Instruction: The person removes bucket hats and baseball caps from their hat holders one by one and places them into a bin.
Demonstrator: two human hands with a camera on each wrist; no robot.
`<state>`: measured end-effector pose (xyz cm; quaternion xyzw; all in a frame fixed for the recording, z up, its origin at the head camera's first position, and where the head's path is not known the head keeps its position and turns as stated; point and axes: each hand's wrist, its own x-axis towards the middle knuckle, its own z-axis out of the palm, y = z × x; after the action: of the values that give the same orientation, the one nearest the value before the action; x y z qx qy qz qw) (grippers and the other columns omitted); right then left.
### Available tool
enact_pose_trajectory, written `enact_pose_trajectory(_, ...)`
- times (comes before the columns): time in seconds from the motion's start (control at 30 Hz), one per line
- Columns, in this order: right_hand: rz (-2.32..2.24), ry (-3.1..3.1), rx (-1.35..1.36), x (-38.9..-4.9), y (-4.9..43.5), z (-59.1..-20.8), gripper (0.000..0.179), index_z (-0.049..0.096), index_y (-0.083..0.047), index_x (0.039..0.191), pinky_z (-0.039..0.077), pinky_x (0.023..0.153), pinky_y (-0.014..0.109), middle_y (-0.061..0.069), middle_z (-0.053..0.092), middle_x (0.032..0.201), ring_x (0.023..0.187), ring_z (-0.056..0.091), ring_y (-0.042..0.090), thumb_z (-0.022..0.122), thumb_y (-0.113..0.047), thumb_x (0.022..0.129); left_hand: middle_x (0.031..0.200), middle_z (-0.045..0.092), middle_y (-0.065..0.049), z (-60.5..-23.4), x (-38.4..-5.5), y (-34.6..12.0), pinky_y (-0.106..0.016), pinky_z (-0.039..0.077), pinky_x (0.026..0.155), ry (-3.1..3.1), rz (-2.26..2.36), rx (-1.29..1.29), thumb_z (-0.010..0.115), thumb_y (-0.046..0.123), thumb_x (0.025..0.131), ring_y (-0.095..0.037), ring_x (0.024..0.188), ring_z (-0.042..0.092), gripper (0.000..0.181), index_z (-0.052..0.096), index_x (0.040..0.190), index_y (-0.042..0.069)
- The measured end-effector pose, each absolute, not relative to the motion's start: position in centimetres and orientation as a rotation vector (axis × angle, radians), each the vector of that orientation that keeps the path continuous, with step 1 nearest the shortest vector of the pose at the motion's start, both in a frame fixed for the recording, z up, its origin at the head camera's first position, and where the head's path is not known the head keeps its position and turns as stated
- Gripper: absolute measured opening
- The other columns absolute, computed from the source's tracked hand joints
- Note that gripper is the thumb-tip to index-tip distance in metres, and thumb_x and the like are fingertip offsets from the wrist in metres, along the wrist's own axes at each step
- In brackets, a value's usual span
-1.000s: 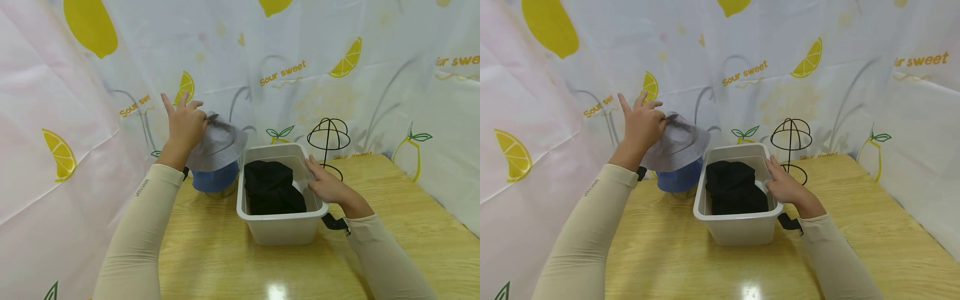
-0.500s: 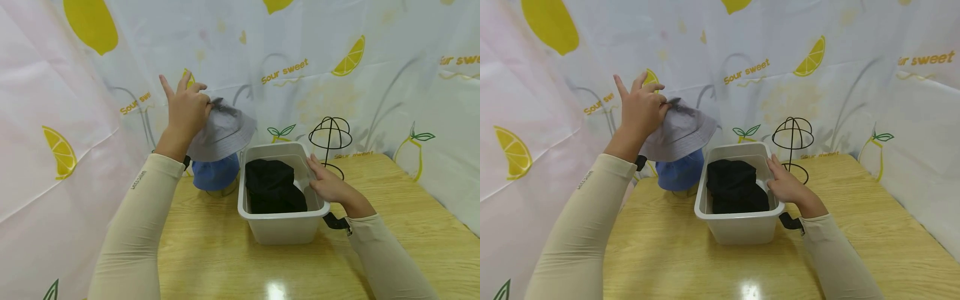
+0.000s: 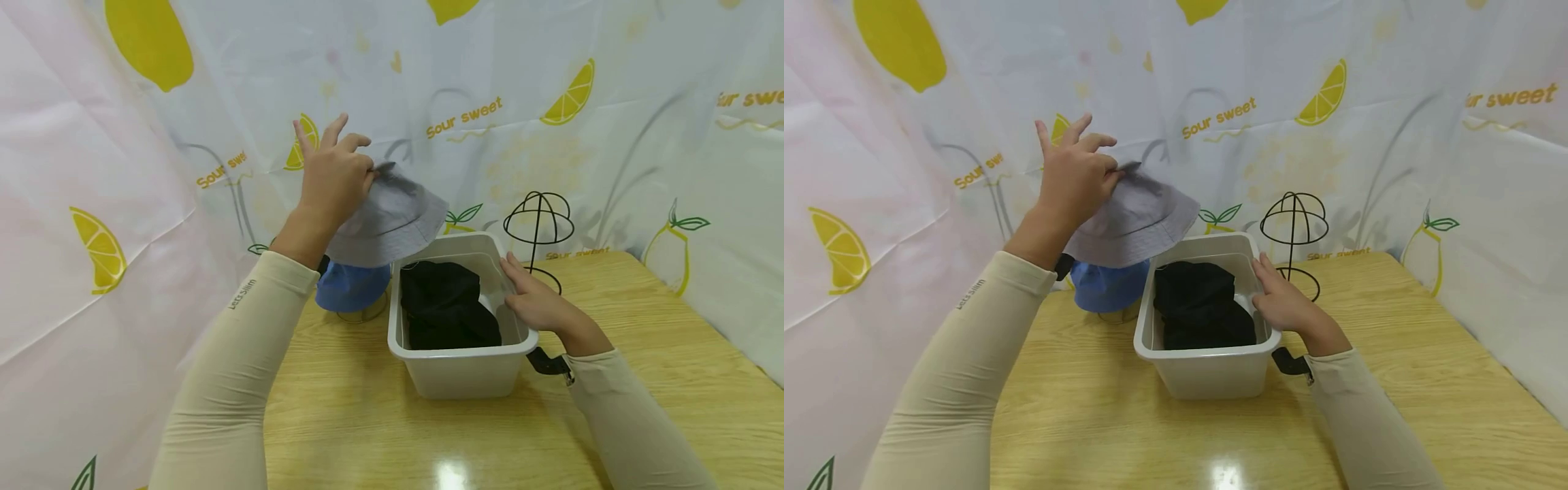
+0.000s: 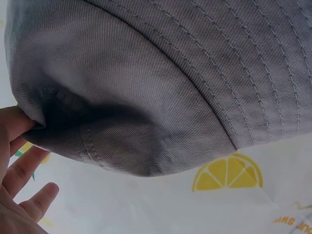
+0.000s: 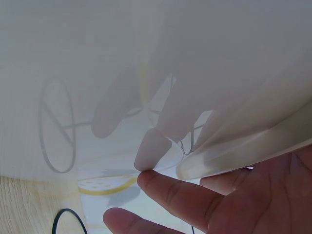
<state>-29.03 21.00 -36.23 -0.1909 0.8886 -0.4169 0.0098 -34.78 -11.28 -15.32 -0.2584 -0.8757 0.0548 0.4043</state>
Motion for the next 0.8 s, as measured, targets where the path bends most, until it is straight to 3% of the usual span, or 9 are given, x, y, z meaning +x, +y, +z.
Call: enact_pose_trajectory(0.8, -1.365, 2.753, -0.675, -29.3, 21.1, -36.6, 0.078, 0.001, 0.000, 0.165, 0.003, 0.123, 0.068, 0.021, -0.018, 0.170, 0.157, -0.013, 0.046, 0.041, 0.002, 0.098, 0.135, 0.067, -0.002, -20.1, -33.5, -5.5, -0.085, 0.016, 0.110, -2.242, 0.044, -1.001, 0.077, 0.021, 0.095, -0.030, 0.152, 0.037, 0.010, 0.086, 0.095, 0.016)
